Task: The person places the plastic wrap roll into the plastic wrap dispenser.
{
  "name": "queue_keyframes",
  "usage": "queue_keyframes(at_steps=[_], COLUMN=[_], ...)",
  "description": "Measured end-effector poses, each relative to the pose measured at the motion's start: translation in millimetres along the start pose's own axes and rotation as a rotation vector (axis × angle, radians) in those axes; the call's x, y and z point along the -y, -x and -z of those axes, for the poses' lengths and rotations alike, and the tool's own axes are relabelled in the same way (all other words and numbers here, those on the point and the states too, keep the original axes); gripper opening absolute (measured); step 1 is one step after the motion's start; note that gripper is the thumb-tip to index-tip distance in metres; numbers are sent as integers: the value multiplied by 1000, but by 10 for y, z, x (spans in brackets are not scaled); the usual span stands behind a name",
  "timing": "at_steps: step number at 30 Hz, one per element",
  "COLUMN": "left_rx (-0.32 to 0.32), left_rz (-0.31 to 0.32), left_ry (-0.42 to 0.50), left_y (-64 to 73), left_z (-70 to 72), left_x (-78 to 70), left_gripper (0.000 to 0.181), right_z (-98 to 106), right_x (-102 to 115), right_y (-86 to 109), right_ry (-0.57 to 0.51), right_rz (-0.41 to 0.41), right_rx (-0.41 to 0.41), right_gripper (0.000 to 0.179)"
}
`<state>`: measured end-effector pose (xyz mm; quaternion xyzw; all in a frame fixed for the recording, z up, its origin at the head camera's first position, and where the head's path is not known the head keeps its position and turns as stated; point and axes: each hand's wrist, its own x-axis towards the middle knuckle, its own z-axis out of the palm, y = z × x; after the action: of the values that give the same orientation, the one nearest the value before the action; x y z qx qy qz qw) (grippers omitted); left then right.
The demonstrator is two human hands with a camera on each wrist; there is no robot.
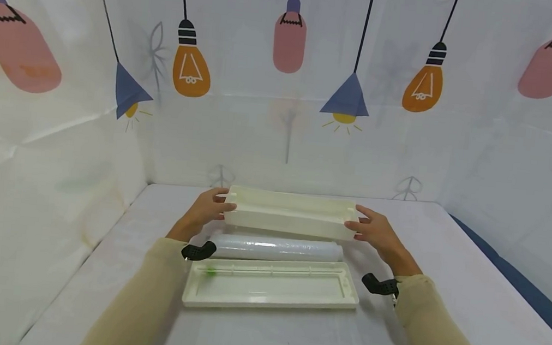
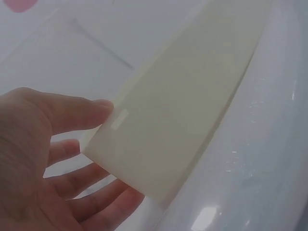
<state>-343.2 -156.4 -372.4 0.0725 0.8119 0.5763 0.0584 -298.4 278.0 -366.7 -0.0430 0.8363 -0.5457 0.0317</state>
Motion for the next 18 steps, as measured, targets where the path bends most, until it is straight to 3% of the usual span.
queue_keyframes(at_steps=[18], left_rx=[-15], left_rz=[26], left_ry=[-3], left_y=[190], left_z=[72], left_x=[72], left_gripper=[72], right_z=[-87], right_x=[88], right_y=[-26], right_ry=[23], right_rz=[-19], right_rx=[47], right_gripper=[84])
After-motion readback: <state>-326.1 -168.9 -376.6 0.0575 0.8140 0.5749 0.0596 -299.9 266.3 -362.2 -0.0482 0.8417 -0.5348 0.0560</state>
